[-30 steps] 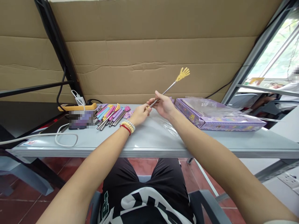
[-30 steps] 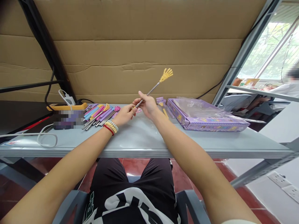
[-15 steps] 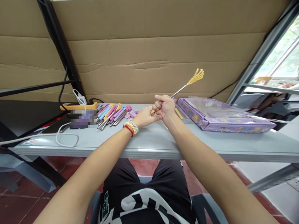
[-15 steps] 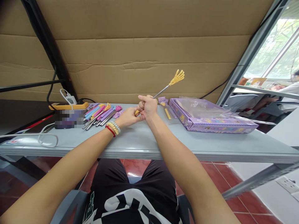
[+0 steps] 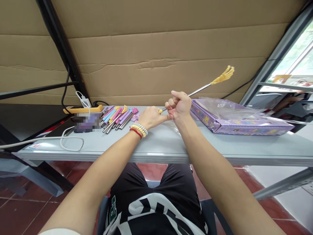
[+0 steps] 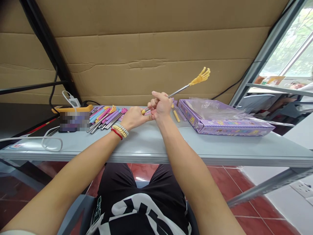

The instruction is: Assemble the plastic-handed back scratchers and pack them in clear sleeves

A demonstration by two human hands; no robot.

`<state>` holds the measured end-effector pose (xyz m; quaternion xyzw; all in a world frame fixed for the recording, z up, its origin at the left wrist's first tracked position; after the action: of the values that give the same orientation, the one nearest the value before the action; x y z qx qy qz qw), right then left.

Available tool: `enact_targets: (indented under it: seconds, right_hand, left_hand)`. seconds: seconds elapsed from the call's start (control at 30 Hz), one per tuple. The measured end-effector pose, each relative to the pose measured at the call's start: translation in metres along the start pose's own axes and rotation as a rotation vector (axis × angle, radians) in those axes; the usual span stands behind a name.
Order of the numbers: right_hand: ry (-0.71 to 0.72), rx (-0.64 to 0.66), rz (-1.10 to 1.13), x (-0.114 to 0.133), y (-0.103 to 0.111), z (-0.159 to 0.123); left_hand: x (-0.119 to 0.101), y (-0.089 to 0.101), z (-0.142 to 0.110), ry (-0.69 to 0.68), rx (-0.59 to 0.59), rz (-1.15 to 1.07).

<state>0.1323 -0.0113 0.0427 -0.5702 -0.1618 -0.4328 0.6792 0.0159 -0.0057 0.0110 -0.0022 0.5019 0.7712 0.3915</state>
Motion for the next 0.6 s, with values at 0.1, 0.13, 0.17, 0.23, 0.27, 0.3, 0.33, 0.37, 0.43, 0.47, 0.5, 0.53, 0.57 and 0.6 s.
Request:
enact_targets:
  seconds: [0.1, 0.13, 0.17, 0.23, 0.27, 0.3, 0.33, 0.37, 0.43, 0.47, 0.5, 0.53, 0.57, 0.6]
  right_hand:
    - [-0.057, 0.110, 0.019, -0.005, 0.003, -0.001]
    - [-0.083, 0.155, 0.023, -0.007, 0.003, -0.002]
    - [-0.113, 0.205, 0.021, -0.010, 0.004, -0.002]
    - [-0.160, 0.295, 0.013, -0.015, 0.004, -0.004]
    - [-0.168, 0.322, 0.011, -0.018, 0.005, -0.004]
    - [-0.167, 0.331, 0.013, -0.020, 0.005, -0.004]
    - [-0.161, 0.325, 0.020, -0.021, 0.005, -0.004]
    - [-0.155, 0.308, 0.029, -0.022, 0.005, -0.004]
    - [-0.150, 0.262, 0.046, -0.023, 0.005, -0.004]
    - [-0.150, 0.238, 0.051, -0.022, 0.005, -0.004]
    - [-0.148, 0.211, 0.053, -0.021, 0.005, -0.005]
    - [-0.145, 0.184, 0.052, -0.020, 0.004, -0.006]
    - [-0.139, 0.159, 0.051, -0.018, 0.004, -0.007]
    - [-0.130, 0.138, 0.052, -0.016, 0.003, -0.008]
  left_hand:
    - [0.008, -0.002, 0.000, -0.032, -0.013, 0.002]
    - [0.011, -0.003, -0.001, -0.054, -0.009, -0.019]
    - [0.013, -0.004, -0.001, -0.088, 0.000, -0.055]
    - [0.016, -0.005, -0.001, -0.170, 0.030, -0.140]
    - [0.017, -0.006, -0.001, -0.200, 0.046, -0.164]
    - [0.017, -0.007, -0.002, -0.212, 0.058, -0.164]
    - [0.017, -0.008, -0.002, -0.205, 0.062, -0.139]
    - [0.017, -0.008, -0.003, -0.184, 0.060, -0.097]
    - [0.015, -0.009, -0.003, -0.135, 0.049, -0.016]
    - [0.013, -0.008, -0.004, -0.114, 0.045, 0.010]
    - [0.011, -0.008, -0.004, -0.096, 0.044, 0.028]
    - [0.008, -0.007, -0.004, -0.078, 0.047, 0.043]
    - [0.006, -0.005, -0.005, -0.058, 0.050, 0.057]
    - [0.004, -0.004, -0.004, -0.036, 0.050, 0.071]
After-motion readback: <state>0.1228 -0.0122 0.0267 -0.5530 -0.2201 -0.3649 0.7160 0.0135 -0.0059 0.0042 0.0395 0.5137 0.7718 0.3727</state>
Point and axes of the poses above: each hand's wrist, its own z-axis towards the middle knuckle, its own y-axis out of the back of the hand, x = y × z, the point moved 1 cm from there along z, towards the middle knuckle, and after that the axes turned 4 degrees about -y, right-handed, at the moved point
